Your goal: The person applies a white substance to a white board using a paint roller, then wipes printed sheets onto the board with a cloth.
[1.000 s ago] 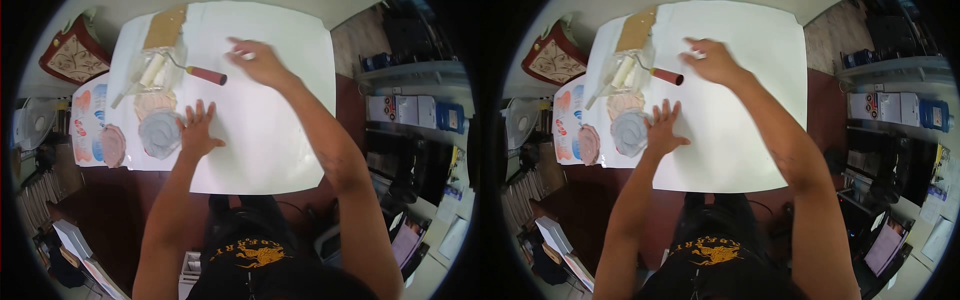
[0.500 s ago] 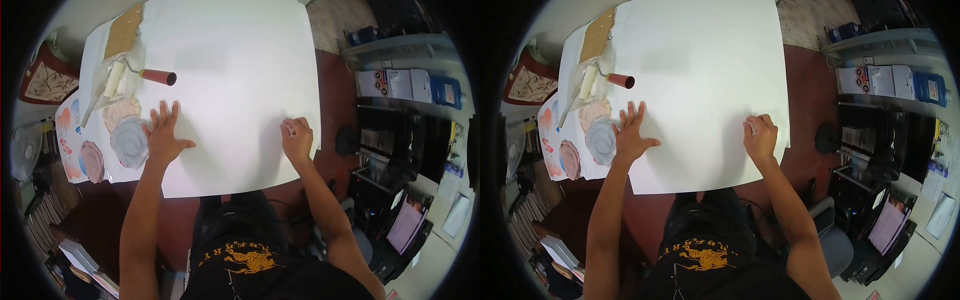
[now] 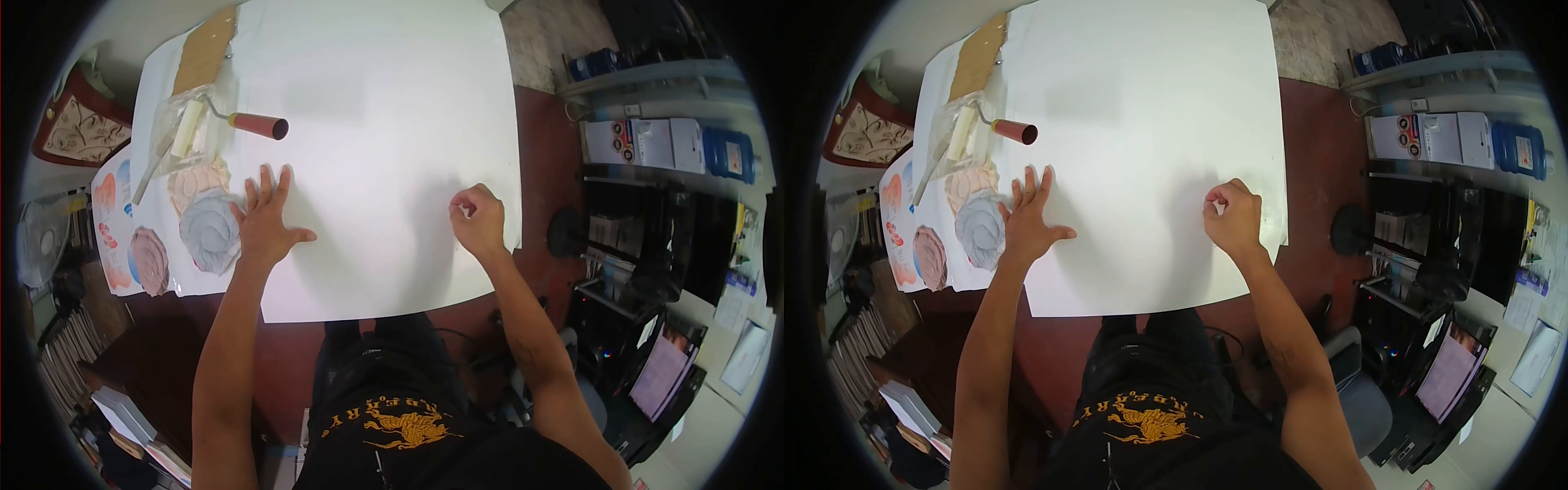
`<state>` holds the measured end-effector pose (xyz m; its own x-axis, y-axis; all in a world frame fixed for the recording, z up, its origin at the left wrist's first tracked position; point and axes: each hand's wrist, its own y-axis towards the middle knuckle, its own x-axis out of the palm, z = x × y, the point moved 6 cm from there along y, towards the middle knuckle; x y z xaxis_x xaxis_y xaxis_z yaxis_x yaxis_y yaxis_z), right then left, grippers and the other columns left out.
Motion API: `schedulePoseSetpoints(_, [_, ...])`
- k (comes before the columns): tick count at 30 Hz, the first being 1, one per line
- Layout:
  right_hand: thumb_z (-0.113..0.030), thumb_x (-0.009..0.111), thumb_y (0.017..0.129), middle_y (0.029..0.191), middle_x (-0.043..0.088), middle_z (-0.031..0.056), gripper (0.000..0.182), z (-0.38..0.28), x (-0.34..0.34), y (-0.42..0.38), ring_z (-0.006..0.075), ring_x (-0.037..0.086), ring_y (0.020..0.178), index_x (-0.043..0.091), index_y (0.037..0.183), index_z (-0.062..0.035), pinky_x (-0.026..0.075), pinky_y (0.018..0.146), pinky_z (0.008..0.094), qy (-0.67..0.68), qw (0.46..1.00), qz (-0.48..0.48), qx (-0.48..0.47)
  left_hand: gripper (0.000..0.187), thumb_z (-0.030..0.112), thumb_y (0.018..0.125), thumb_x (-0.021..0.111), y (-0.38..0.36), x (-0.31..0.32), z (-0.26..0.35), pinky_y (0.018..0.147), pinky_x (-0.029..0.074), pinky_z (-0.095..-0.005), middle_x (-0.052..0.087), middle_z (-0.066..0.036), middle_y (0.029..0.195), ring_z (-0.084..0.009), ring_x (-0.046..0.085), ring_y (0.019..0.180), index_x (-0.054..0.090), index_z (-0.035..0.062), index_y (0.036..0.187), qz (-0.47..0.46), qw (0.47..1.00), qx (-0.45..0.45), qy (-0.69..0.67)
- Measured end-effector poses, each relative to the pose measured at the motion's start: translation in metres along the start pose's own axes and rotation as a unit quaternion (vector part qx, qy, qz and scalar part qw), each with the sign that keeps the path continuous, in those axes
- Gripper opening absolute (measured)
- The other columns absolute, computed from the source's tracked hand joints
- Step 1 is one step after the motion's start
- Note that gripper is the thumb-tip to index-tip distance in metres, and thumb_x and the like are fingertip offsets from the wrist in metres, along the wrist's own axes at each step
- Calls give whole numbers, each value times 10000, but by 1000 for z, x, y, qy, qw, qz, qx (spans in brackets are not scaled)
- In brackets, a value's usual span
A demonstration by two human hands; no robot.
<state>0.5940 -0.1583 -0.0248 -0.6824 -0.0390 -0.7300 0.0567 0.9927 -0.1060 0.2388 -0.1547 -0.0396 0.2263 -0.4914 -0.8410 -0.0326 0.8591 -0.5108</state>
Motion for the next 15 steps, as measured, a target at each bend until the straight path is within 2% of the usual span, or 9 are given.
schedulePoseSetpoints(2, [75, 625, 745, 809, 588, 47, 134, 8, -5, -4, 150, 533, 637, 681, 805, -31, 456, 589, 290, 87, 996, 24, 11, 1265, 435, 588, 916, -1, 0, 0, 1187, 76, -657, 84, -79, 1686, -377, 80, 1539, 162, 343, 1601, 3, 1000, 2, -1])
schedulePoseSetpoints(5, [82, 617, 737, 803, 573, 42, 152, 4, -5, -4, 132, 507, 629, 685, 818, -28, 448, 584, 274, 133, 991, 4, -22, 1265, 432, 587, 917, 0, 1, 0, 1184, 79, -663, 90, -81, 1685, -380, 81, 1538, 166, 340, 1601, 7, 1000, 4, -4])
schedulePoseSetpoints(11, [72, 615, 750, 829, 603, 62, 161, -2, 14, 6, 159, 556, 635, 695, 847, -29, 470, 594, 295, 37, 999, -35, -11, 1267, 434, 582, 917, 0, 2, -2, 1182, 74, -666, 92, -85, 1684, -385, 78, 1537, 169, 337, 1601, 4, 1000, 4, -4])
schedulePoseSetpoints(15, [39, 650, 756, 845, 624, 69, 122, -6, 18, 8, 191, 598, 650, 694, 845, -33, 484, 609, 326, 10, 999, -36, -15, 1292, 395, 566, 925, 1, 4, -4, 1190, 60, -649, 65, -55, 1691, -356, 51, 1546, 148, 380, 1599, 2, 1000, -3, -9])
